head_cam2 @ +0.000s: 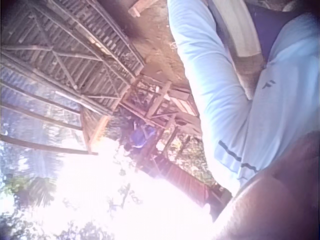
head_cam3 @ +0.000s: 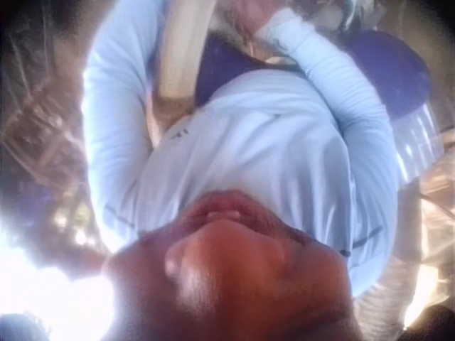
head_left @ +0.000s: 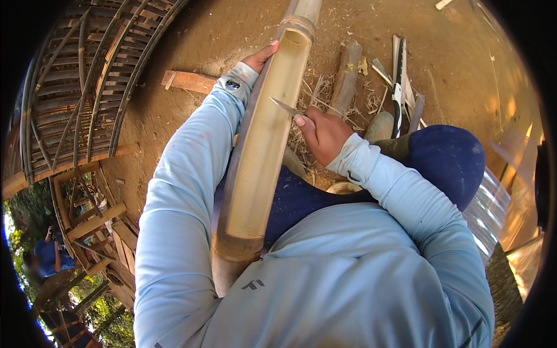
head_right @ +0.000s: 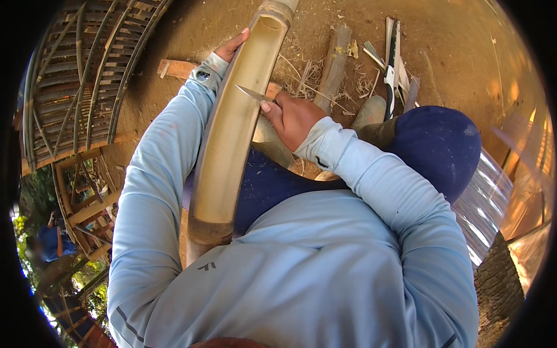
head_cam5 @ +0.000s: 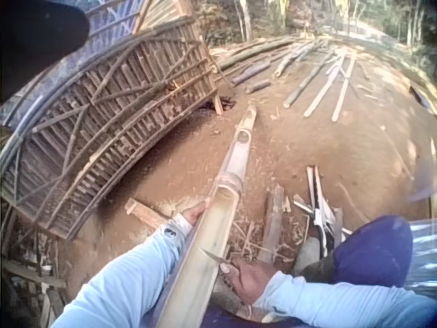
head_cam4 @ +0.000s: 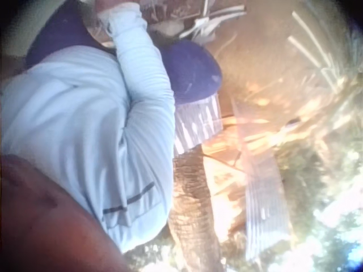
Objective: The person uses a knife to carve and smooth the interior of a long bamboo tube held between their legs. They repeatedly scrape the inner surface, remove shavings, and adjust the tube's position to access different sections.
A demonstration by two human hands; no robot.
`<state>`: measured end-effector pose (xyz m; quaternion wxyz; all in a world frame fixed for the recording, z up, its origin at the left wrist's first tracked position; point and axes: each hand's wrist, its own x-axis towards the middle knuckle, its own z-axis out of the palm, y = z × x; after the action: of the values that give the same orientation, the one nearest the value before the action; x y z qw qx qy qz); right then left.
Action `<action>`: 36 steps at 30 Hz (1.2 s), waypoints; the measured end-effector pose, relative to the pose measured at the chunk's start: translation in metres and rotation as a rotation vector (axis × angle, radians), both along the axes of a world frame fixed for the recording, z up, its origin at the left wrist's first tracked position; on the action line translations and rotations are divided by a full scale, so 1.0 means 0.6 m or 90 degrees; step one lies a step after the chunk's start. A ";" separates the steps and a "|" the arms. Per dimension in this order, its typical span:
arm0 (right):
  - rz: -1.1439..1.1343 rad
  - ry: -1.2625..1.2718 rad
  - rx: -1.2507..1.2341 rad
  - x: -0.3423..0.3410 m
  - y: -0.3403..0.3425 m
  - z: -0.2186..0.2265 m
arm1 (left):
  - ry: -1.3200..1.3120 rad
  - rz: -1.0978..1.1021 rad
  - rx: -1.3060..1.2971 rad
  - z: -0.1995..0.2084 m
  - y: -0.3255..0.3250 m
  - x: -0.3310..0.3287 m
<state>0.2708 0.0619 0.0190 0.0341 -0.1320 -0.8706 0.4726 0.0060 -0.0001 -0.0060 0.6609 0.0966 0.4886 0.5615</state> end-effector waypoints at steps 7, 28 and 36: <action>0.002 -0.021 0.005 0.028 -0.006 0.000 | 0.004 0.012 -0.003 -0.009 -0.001 -0.009; -0.038 -0.016 0.065 -0.001 0.003 0.004 | 0.041 0.006 0.017 -0.025 0.005 -0.017; -0.033 -0.023 0.098 -0.001 0.012 -0.003 | -0.003 -0.010 0.037 -0.019 0.004 -0.016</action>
<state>0.2703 0.0694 0.0172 0.0406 -0.1603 -0.9012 0.4005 -0.0036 0.0021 -0.0176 0.6631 0.1184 0.4699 0.5704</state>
